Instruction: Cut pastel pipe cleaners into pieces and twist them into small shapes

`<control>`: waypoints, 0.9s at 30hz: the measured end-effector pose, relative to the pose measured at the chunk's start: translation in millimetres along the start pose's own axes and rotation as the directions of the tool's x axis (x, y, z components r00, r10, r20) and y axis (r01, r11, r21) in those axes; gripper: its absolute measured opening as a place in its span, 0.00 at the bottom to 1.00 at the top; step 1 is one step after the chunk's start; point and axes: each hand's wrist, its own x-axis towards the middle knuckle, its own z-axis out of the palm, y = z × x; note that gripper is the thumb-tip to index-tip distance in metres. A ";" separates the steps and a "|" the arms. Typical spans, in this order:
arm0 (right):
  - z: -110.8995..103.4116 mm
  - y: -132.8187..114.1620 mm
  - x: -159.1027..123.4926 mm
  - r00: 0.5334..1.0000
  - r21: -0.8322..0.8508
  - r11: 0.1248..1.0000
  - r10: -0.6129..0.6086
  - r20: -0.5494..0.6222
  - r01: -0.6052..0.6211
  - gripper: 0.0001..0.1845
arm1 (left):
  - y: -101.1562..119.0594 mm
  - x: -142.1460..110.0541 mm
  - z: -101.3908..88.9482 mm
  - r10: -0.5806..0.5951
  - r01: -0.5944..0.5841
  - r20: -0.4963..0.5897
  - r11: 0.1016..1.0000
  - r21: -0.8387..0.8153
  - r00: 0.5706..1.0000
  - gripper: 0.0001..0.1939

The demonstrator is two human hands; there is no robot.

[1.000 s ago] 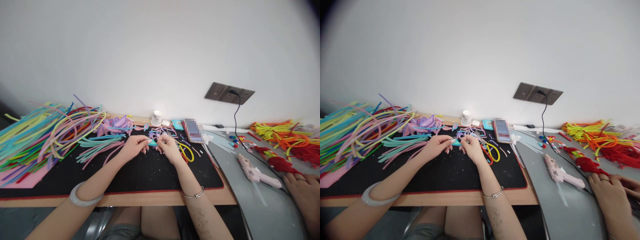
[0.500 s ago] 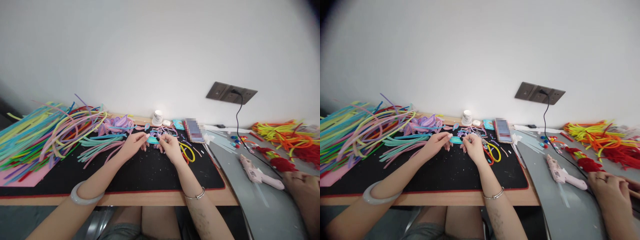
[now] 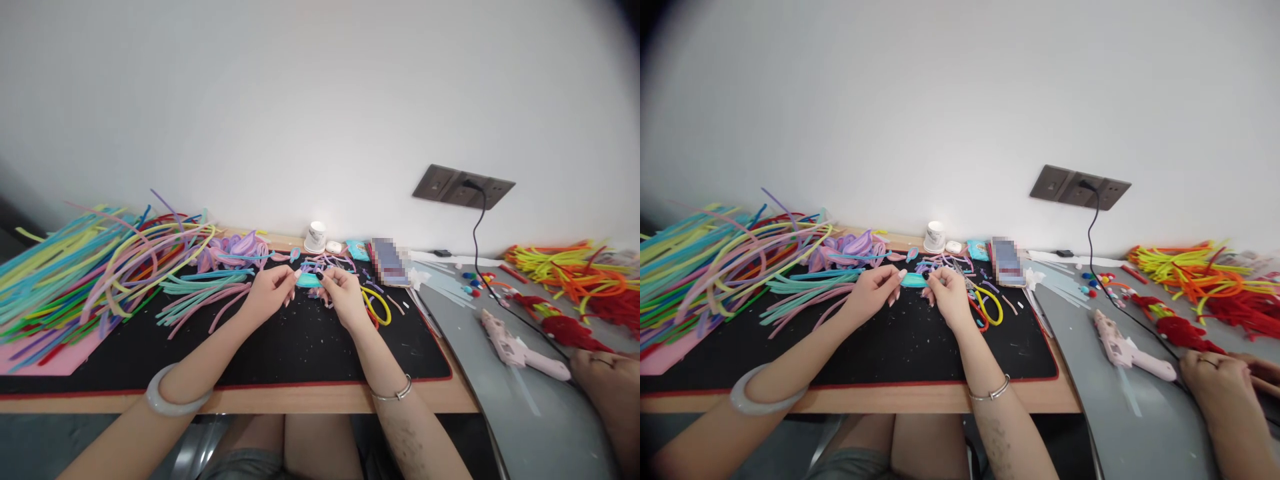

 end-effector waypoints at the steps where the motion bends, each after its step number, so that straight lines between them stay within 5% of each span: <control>1: 0.9 -0.7 -0.5 1.000 0.011 1.000 0.001 -0.011 -0.001 0.12 | -1.5 0.2 1.0 -0.020 0.021 0.021 0.998 -0.057 1.000 0.18; 6: 11.5 -3.1 -4.8 0.998 0.047 0.998 0.049 0.034 -0.050 0.12 | -7.1 -1.3 11.4 -0.017 0.025 0.116 0.997 -0.067 0.993 0.16; 17: 23.7 -6.9 -9.8 0.990 0.045 0.994 0.089 0.114 -0.095 0.14 | -4.4 -5.8 19.1 -0.050 0.046 -0.043 0.996 -0.081 0.998 0.22; 27: 23.1 -3.1 -9.1 0.970 0.235 0.952 0.151 0.189 -0.194 0.14 | -7.1 -5.1 17.8 -0.067 0.055 -0.163 0.996 -0.077 0.984 0.21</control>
